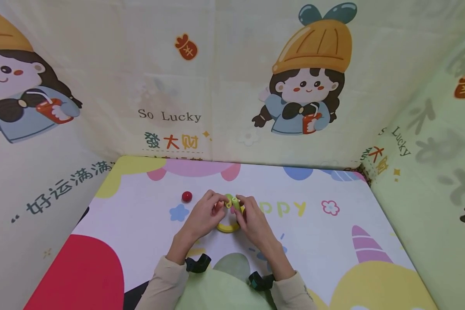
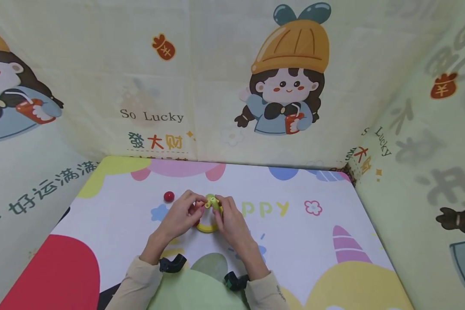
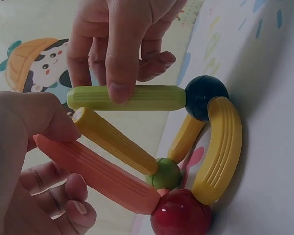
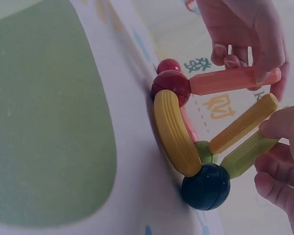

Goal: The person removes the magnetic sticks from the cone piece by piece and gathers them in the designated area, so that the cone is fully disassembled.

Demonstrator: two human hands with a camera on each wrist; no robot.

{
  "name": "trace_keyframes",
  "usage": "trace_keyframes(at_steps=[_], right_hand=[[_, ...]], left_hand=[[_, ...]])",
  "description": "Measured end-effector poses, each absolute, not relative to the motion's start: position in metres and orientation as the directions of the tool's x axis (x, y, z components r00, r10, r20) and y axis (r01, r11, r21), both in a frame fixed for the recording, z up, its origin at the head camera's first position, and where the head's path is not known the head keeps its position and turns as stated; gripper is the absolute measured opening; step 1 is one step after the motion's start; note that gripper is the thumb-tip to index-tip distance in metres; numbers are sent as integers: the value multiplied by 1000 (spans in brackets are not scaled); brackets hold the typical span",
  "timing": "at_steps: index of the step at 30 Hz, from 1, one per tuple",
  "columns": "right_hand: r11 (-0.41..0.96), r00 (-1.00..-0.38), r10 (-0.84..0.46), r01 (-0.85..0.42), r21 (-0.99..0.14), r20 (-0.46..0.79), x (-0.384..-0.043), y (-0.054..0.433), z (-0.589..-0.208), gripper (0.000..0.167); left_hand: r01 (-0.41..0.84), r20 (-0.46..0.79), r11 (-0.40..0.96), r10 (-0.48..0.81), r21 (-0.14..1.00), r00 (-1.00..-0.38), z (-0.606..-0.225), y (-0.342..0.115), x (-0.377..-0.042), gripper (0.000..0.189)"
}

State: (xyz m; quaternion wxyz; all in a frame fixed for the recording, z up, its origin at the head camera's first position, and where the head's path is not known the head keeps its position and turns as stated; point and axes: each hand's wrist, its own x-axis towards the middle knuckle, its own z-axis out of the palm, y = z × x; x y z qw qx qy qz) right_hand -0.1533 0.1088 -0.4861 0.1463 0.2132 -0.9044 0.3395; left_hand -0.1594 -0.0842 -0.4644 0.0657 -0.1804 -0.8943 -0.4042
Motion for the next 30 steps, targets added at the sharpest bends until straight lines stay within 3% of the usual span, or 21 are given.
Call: trace_keyframes(at_steps=[30], right_hand=[[675, -882, -306, -467, -572, 359, -156, 111, -478, 46]], left_hand=[[339, 225, 607, 258, 719, -939, -463, -82, -161, 24]])
